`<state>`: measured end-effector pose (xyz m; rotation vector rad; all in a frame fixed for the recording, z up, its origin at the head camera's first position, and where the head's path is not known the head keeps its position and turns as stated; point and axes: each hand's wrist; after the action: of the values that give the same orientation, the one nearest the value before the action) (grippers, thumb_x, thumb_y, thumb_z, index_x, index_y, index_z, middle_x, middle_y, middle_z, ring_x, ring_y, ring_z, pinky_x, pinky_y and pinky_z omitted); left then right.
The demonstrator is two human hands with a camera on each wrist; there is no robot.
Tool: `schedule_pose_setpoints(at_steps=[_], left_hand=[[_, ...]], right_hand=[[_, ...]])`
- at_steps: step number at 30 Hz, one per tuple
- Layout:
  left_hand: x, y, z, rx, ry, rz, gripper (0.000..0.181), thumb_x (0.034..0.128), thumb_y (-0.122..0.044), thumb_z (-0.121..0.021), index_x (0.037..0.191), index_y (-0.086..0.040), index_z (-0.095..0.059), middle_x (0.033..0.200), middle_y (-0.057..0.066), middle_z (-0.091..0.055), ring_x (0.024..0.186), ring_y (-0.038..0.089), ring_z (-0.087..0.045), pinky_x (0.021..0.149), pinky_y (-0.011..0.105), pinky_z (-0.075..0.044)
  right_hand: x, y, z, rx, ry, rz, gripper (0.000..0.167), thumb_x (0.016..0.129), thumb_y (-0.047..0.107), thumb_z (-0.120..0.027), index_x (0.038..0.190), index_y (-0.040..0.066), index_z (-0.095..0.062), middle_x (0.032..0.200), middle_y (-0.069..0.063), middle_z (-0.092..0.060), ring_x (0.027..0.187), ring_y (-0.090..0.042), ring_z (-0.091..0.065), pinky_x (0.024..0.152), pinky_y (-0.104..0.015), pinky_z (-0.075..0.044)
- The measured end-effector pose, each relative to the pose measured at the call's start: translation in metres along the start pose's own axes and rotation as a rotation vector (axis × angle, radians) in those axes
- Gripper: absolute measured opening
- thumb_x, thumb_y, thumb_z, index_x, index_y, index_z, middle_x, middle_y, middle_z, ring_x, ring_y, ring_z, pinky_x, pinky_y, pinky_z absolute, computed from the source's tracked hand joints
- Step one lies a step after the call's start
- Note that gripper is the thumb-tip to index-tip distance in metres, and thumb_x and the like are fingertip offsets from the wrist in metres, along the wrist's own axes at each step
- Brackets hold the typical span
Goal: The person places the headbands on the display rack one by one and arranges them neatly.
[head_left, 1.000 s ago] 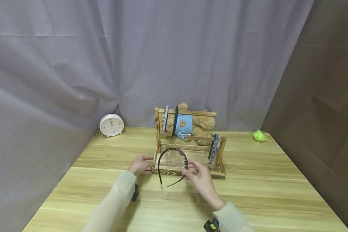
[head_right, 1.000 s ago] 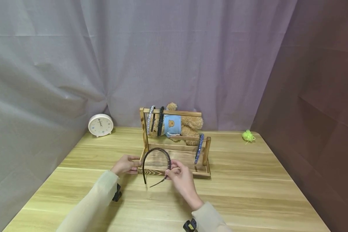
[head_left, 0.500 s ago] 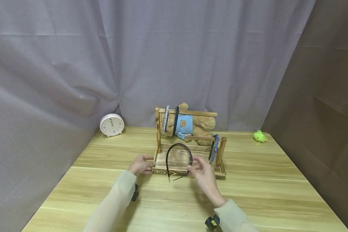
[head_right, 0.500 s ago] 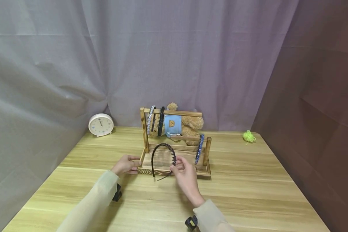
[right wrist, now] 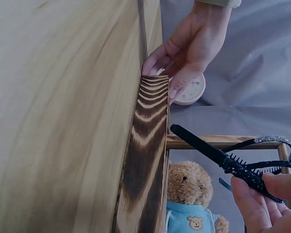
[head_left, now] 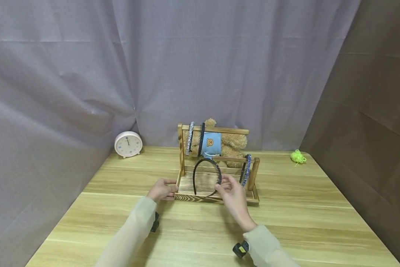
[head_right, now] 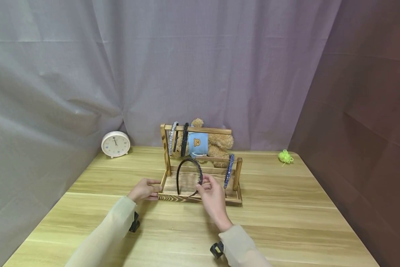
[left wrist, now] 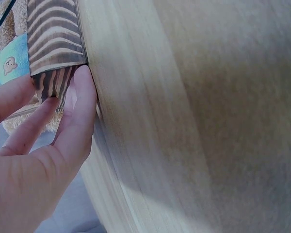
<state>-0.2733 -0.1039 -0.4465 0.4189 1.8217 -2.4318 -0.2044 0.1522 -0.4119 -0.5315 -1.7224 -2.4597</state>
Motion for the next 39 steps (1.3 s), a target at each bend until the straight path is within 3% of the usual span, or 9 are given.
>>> schedule_pose_setpoints(at_steps=[10,25,39], left_hand=[[0.0,0.001,0.001,-0.004,-0.003,-0.003,0.042,0.095,-0.005,-0.061,0.134,0.006,-0.054,0.095,0.017,-0.069,0.068,0.016,-0.062,0.071,0.034,-0.065],[-0.001,-0.002,0.0,0.016,0.003,-0.007,0.042,0.0955,-0.005,-0.061,0.136,0.005,-0.052,0.107,0.021,-0.068,0.074,0.017,-0.063,0.074,0.034,-0.065],[0.002,0.001,0.0,0.009,-0.003,0.004,0.043,0.0948,-0.005,-0.062,0.135,0.005,-0.053,0.106,0.02,-0.067,0.073,0.016,-0.062,0.074,0.034,-0.065]], right_hand=[[0.007,0.001,-0.005,0.017,-0.016,-0.01,0.037,0.085,0.002,-0.072,0.12,0.0,-0.062,0.102,-0.013,-0.068,0.082,-0.021,-0.07,0.064,-0.02,-0.06],[0.014,0.0,-0.003,-0.052,-0.064,0.029,0.037,0.085,0.004,-0.073,0.12,0.002,-0.063,0.101,-0.012,-0.07,0.084,-0.025,-0.07,0.065,-0.021,-0.059],[0.017,-0.003,-0.002,-0.061,-0.109,0.038,0.039,0.083,0.004,-0.075,0.12,-0.001,-0.063,0.1,-0.014,-0.07,0.083,-0.026,-0.07,0.063,-0.017,-0.058]])
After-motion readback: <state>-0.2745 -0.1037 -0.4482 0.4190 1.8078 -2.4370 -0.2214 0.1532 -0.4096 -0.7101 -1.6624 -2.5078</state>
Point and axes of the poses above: each hand's wrist, its own x-axis towards the middle knuckle, its own z-axis out of the back of the hand, y = z × x
